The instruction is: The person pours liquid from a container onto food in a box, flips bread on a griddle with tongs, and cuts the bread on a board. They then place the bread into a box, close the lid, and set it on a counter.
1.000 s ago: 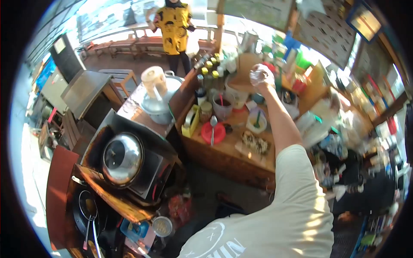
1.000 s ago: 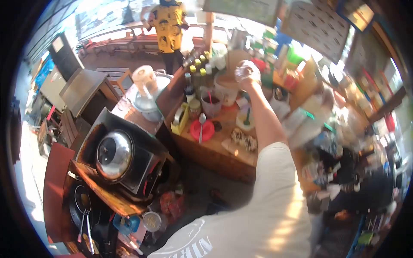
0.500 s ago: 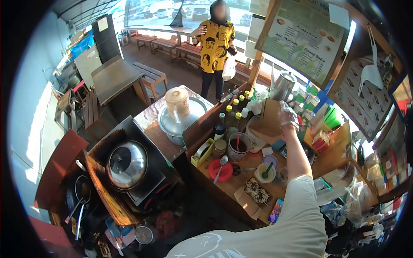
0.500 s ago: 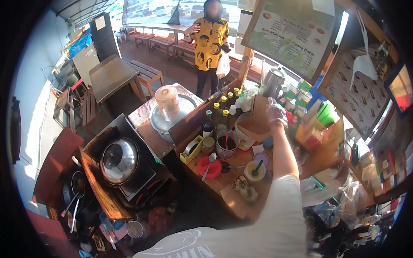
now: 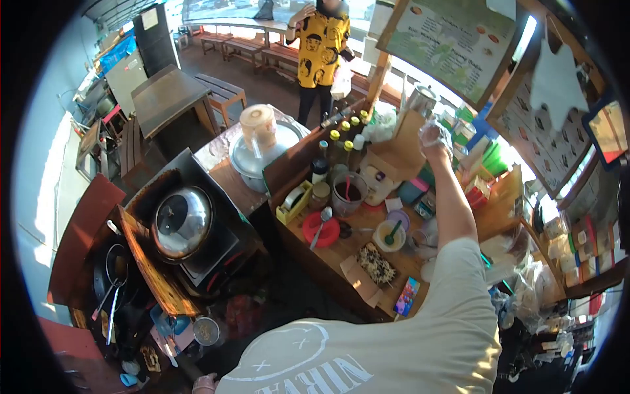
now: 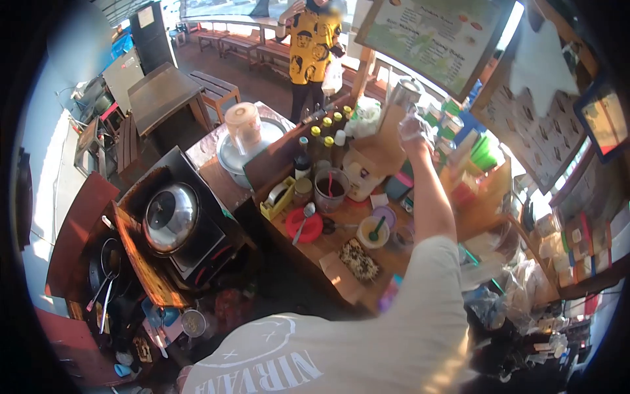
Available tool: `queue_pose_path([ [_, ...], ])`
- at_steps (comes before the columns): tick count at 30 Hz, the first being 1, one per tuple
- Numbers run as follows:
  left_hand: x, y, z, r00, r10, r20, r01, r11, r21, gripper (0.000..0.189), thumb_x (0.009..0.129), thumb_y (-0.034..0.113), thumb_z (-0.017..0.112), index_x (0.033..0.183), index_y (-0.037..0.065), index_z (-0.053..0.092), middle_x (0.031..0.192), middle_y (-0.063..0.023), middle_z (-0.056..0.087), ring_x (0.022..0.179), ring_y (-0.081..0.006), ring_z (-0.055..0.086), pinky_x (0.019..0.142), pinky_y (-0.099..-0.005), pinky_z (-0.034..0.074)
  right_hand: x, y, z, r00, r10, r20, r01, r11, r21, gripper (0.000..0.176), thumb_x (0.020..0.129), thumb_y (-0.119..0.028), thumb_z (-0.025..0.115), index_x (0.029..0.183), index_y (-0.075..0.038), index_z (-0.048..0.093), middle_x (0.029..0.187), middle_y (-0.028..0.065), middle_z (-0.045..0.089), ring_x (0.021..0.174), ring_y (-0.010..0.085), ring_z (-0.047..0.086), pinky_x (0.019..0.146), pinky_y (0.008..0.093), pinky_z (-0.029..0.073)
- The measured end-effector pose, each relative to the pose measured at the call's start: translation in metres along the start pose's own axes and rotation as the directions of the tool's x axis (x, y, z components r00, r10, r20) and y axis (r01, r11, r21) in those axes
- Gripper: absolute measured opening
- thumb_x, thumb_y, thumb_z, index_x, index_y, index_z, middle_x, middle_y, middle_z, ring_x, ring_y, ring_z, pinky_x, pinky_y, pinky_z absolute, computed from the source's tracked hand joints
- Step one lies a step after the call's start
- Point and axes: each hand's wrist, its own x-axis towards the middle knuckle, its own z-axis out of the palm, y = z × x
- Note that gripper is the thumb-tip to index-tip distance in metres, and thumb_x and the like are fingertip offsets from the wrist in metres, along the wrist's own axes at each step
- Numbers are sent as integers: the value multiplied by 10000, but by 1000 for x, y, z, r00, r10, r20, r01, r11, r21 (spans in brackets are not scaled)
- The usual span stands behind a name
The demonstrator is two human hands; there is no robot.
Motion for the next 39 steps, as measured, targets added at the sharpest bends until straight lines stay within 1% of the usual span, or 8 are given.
queue_pose_path([
  [4, -6, -3, -6, 1000, 8, 1, -8, 1000, 18, 489, 901, 401, 592, 1339, 184, 578, 1296, -148, 628, 1155, -357, 620, 968, -471, 507, 24, 9, -26, 952, 116, 282, -153, 982, 111, 237, 872, -234, 572, 927, -29, 678, 920, 214, 681, 852, 349, 682, 751, 426, 541],
  [5, -7, -2, -8, 1000, 9, -2, -9, 1000, 18, 487, 901, 400, 592, 1338, 185, 579, 1299, -148, 627, 1155, -357, 620, 968, -471, 507, 14, 9, -46, 888, 410, 206, -441, 639, 630, 208, 921, -225, 539, 968, -40, 623, 926, 243, 663, 875, 405, 661, 771, 468, 521],
  [6, -8, -2, -10, 1000, 13, -6, -13, 1000, 20, 486, 901, 399, 592, 1338, 186, 580, 1301, -148, 626, 1155, -357, 621, 968, -470, 507, 17, 7, -45, 888, 411, 204, -440, 637, 632, 208, 921, -225, 539, 968, -40, 623, 926, 243, 663, 875, 405, 661, 771, 468, 521],
  [8, -10, -1, -14, 1000, 14, -7, -14, 1000, 19, 483, 902, 398, 591, 1337, 188, 581, 1305, -148, 624, 1156, -357, 621, 969, -470, 508, 24, 5, -42, 670, 596, 444, -672, 231, 704, 194, 956, -238, 514, 987, -54, 569, 919, 248, 655, 876, 445, 637, 780, 498, 499],
  [20, -23, 19, -41, 956, 117, -270, -116, 993, 19, 439, 844, 391, 672, 1236, 194, 669, 1128, -162, 699, 1083, -352, 647, 951, -465, 502, 21, 0, -61, 501, 691, 521, -802, 145, 579, 251, 973, -274, 514, 962, -45, 616, 884, 212, 689, 871, 379, 683, 747, 459, 526],
  [34, -72, 69, -120, 828, 422, -369, -398, 906, 143, 359, 902, 367, 620, 1196, 164, 657, 1054, -170, 701, 1022, -368, 648, 898, -467, 504, 27, 8, -164, 639, 744, 194, -554, 270, 788, 208, 989, -249, 562, 1089, -68, 540, 807, 153, 658, 693, 327, 660, 639, 411, 512],
  [38, -94, 145, -177, 709, 575, -408, -632, 775, -7, 365, 908, 369, 621, 1229, 197, 644, 1101, -193, 683, 1049, -375, 636, 889, -442, 514, 11, -11, -256, 675, 736, -46, -132, 182, 974, 164, 974, -139, 596, 1076, -25, 536, 855, 87, 622, 741, 190, 613, 691, 324, 499],
  [39, -93, 167, -185, 560, 651, -512, -739, 672, 46, 442, 905, 399, 630, 1265, 144, 614, 1130, -203, 669, 1018, -389, 631, 895, -452, 505, 6, -22, -273, 631, 768, -107, 42, 103, 994, 147, 968, -105, 606, 1063, -16, 540, 877, 52, 599, 768, 139, 580, 709, 287, 486],
])
